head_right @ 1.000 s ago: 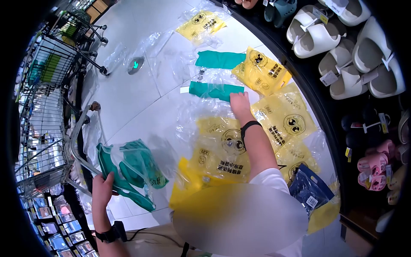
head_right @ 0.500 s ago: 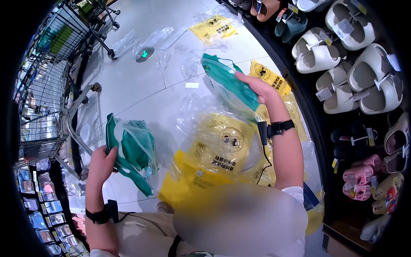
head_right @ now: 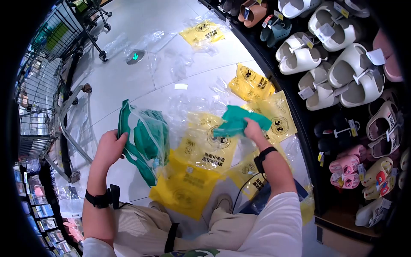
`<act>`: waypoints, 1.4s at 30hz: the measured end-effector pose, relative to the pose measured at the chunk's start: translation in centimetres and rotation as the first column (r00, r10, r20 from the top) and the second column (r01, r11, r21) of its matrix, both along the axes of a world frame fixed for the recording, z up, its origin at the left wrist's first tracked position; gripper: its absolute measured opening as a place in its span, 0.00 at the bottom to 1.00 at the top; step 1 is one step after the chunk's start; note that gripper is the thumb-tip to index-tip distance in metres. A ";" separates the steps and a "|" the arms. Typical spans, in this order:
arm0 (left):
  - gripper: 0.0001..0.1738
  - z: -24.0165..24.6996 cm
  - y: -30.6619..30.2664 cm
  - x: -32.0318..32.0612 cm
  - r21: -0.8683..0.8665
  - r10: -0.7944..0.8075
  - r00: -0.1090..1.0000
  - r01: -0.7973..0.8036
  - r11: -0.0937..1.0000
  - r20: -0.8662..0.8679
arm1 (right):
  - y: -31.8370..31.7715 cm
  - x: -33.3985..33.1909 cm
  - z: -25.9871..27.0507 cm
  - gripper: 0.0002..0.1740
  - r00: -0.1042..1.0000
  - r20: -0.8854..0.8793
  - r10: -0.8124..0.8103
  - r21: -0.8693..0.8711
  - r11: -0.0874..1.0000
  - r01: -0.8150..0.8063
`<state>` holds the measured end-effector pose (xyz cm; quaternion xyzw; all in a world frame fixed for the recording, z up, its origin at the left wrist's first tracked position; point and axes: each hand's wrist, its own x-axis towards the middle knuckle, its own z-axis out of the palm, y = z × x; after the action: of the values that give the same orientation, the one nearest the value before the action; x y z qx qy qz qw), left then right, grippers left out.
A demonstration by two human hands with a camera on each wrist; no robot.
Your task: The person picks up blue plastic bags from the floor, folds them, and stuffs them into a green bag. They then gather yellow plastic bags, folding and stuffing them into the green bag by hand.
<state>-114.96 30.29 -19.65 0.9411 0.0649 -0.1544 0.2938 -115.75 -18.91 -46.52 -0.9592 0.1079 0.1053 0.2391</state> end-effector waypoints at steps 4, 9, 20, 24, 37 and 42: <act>0.21 -0.1 0.9 -0.4 0.071 -0.022 0.998 0.017 0.997 0.064 | 2.9 -0.3 -3.2 0.39 0.971 -0.148 -0.190 0.217 0.951 0.219; 0.22 0.2 1.7 -0.9 0.089 -0.009 0.999 0.004 0.996 0.049 | 2.4 -0.4 -3.2 0.44 0.805 -0.518 0.291 0.028 0.946 -0.324; 0.22 -0.8 1.7 0.0 0.102 -0.063 0.998 0.060 0.993 0.023 | 0.9 0.0 -2.2 0.22 0.995 -0.090 0.033 -0.355 0.933 -0.063; 0.22 -1.1 1.7 0.4 0.123 -0.069 0.998 0.067 0.990 0.010 | -2.3 1.8 -2.4 0.23 0.974 0.161 -0.162 -0.034 0.985 0.169; 0.23 -1.3 1.7 0.5 0.117 -0.063 0.998 0.062 0.991 0.003 | 0.6 -2.0 -3.4 0.65 0.949 -0.311 -0.043 0.291 0.947 0.138; 0.21 -2.0 2.5 0.6 0.130 -0.126 0.990 0.118 0.984 0.056 | 2.3 -5.3 -5.0 0.63 0.929 -0.368 0.035 0.058 0.998 -0.014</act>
<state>-114.34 32.78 -21.69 0.9645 0.0074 -0.1376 0.2254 -121.06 -16.61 -51.54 -0.9167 0.1359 0.2895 0.2394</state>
